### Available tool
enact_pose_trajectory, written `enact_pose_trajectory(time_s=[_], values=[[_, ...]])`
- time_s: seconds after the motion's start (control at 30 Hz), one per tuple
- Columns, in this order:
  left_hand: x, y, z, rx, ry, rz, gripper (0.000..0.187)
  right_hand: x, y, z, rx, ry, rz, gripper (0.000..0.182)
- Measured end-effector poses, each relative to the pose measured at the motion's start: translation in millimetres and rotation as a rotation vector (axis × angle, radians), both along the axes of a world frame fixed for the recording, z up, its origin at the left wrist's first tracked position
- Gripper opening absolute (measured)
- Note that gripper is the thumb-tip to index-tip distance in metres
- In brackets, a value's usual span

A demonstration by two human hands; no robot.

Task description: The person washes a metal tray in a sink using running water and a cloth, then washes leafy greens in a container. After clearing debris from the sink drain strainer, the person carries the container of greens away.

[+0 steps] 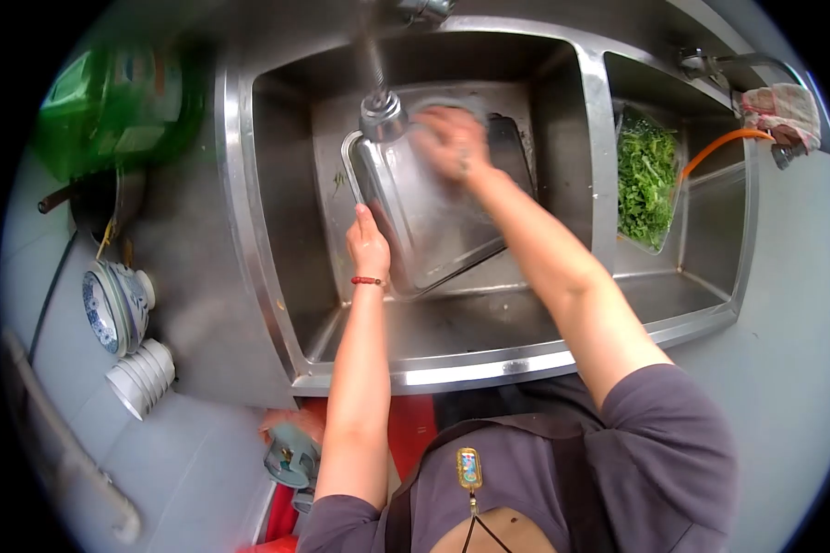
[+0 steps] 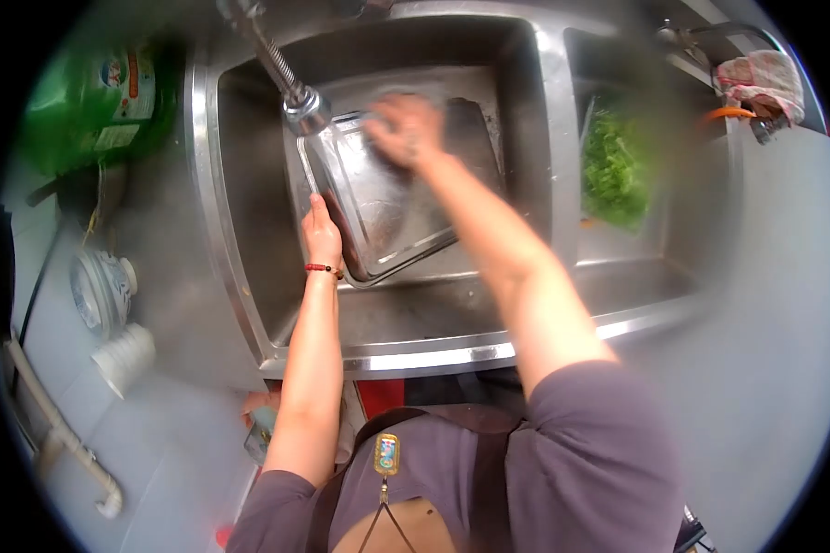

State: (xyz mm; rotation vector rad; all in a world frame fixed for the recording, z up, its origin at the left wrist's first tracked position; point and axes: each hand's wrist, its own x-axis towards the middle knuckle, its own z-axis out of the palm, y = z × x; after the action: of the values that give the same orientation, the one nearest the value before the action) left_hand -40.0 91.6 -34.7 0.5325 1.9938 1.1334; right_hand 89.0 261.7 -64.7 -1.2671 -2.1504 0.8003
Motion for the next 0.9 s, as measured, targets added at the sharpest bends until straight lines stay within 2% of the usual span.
enact_pose_trajectory(time_s=[0.07, 0.1, 0.13, 0.2, 0.23, 0.27, 0.33, 0.37, 0.4, 0.47, 0.5, 0.57, 0.6, 0.67, 0.7, 0.73, 0.8, 0.87, 0.9], values=[[3, 17, 22, 0.0, 0.141, -0.012, 0.064, -49, -2, 32, -0.044, 0.196, 0.132, 0.027], [2, 24, 27, -0.029, 0.015, 0.055, 0.07, -57, -16, 67, 0.158, 0.12, 0.101, 0.022], [13, 39, 41, 0.257, -0.089, 0.268, 0.072, -56, -35, 99, 0.36, 0.039, 0.068, 0.018], [-11, 39, 45, 0.227, -0.706, 0.188, 0.07, -40, -68, 88, 0.312, 0.21, 0.17, 0.02], [-12, 45, 49, 0.304, -0.856, 0.218, 0.058, -25, -90, 87, 0.281, 0.215, 0.236, 0.023], [-14, 48, 45, 0.311, -0.863, 0.205, 0.058, -2, -113, 86, 0.253, 0.218, 0.308, 0.027], [-19, 47, 17, 0.209, -0.503, 0.264, 0.043, 48, -156, 69, 0.083, 0.186, 0.348, 0.038], [-25, 40, 0, 0.241, -0.543, 0.253, 0.032, 69, -159, 39, -0.003, 0.207, 0.283, 0.043], [-20, 34, 7, 0.16, -0.463, 0.214, 0.032, 83, -156, 13, -0.09, 0.23, 0.225, 0.048], [-6, 18, 11, 0.093, -0.439, 0.25, 0.037, 76, -133, 7, -0.114, -0.12, -0.267, 0.048], [-7, 8, -2, 0.041, -0.379, 0.249, 0.04, 67, -123, 15, -0.191, -0.226, -0.217, 0.049], [-7, -1, -11, -0.034, -0.324, 0.254, 0.048, 23, -111, 53, -0.315, -0.17, 0.129, 0.044], [-1, -4, -11, -0.07, -0.325, 0.266, 0.048, -3, -133, 14, -0.098, 0.236, 0.251, 0.04], [-2, -18, -28, 0.324, -0.763, 0.292, 0.048, -31, -120, 45, -0.022, 0.147, 0.418, 0.036], [5, -11, -7, 0.165, -0.494, 0.314, 0.047, -34, -102, 45, 0.012, 0.159, 0.424, 0.036], [1, -15, -9, 0.146, -0.481, 0.3, 0.047, -39, -85, 38, 0.033, 0.174, 0.425, 0.036], [-3, -13, -25, 0.004, -0.227, 0.36, 0.046, -52, -44, -15, 0.263, 0.081, 0.156, 0.036], [3, -12, -27, 0.025, -0.238, 0.385, 0.046, -32, 6, -18, 0.071, -0.224, 0.093, 0.043], [5, -9, -29, 0.044, -0.232, 0.439, 0.045, -24, 29, -49, 0.085, -0.333, 0.03, 0.044]])
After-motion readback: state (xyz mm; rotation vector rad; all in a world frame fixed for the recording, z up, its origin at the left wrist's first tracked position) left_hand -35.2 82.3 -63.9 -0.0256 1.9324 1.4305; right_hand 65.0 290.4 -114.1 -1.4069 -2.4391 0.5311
